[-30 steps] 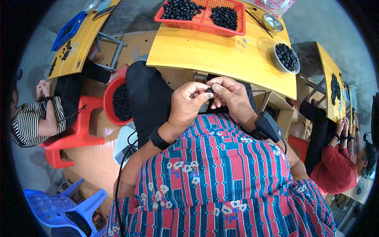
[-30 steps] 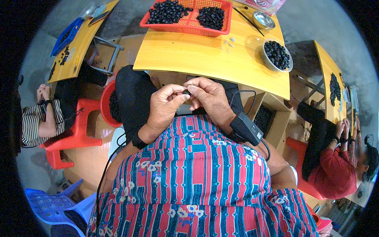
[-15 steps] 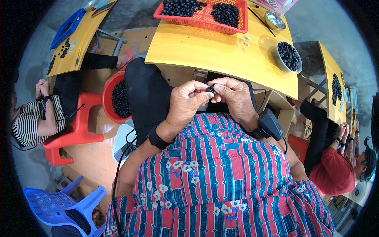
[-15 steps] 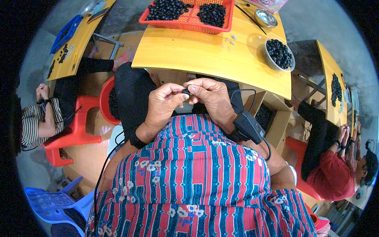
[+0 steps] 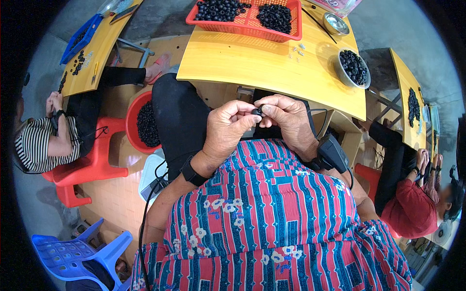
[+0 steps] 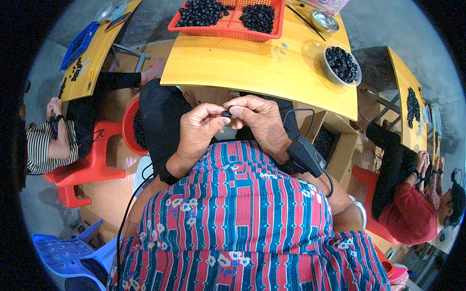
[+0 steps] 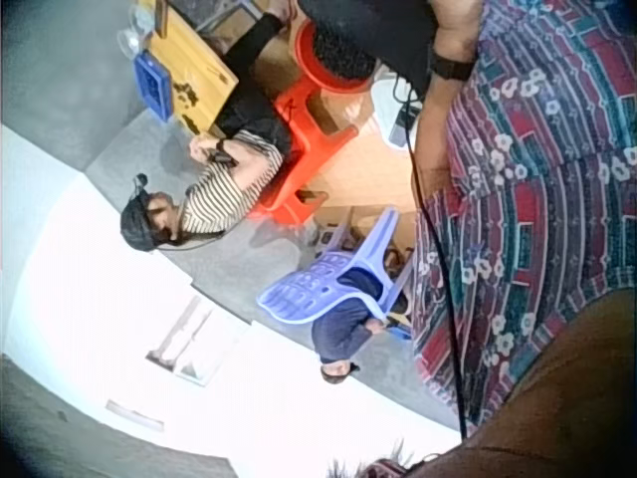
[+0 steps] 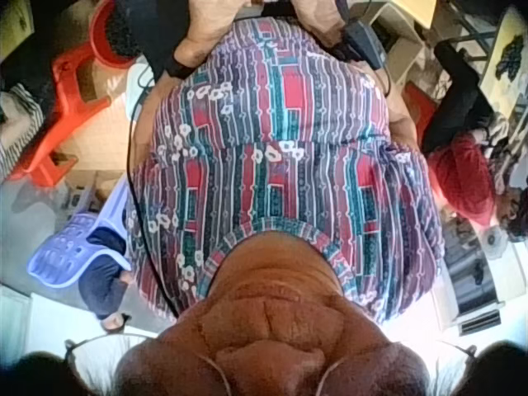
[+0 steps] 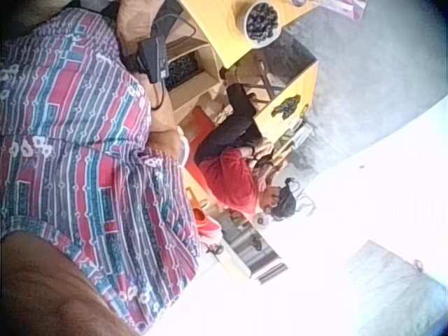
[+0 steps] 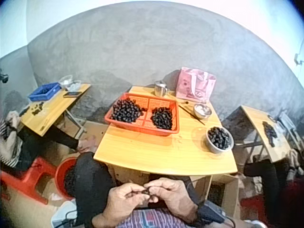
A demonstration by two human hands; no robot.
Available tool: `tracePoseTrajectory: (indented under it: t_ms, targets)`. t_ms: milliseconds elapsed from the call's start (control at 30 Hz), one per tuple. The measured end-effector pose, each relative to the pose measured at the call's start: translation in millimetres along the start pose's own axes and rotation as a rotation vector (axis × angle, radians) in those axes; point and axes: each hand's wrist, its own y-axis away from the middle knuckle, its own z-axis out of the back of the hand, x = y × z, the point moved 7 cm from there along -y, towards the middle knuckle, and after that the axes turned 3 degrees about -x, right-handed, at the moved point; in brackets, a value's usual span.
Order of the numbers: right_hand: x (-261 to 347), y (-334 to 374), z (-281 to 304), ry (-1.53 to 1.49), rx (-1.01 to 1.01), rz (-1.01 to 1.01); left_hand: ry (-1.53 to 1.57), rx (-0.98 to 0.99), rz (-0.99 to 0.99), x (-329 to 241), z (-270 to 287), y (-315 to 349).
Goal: Sorting and inspecting small black circular objects from a basket into a bowl and bucket.
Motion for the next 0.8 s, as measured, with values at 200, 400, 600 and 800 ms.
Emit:
tracePoseTrajectory:
  t_ms: [200, 400, 600, 800]
  targets:
    - [5.4, -1.2, -0.3, 0.108, 0.016, 0.095, -0.050, -0.010, 0.003, -0.5, 1.3, 0.1]
    - [18.5, -1.1, -6.1, 0.312, 0.027, 0.268, -0.032, -0.017, 0.014, 4.4, 3.6, 0.2]
    - [17.9, 1.8, -8.2, 0.365, 0.013, 0.355, 0.021, -0.009, 0.059, 7.1, 1.6, 0.8]
    - [18.9, 2.2, -6.6, 0.277, 0.044, 0.309, 0.049, -0.002, 0.067, 8.2, 1.7, 0.0]
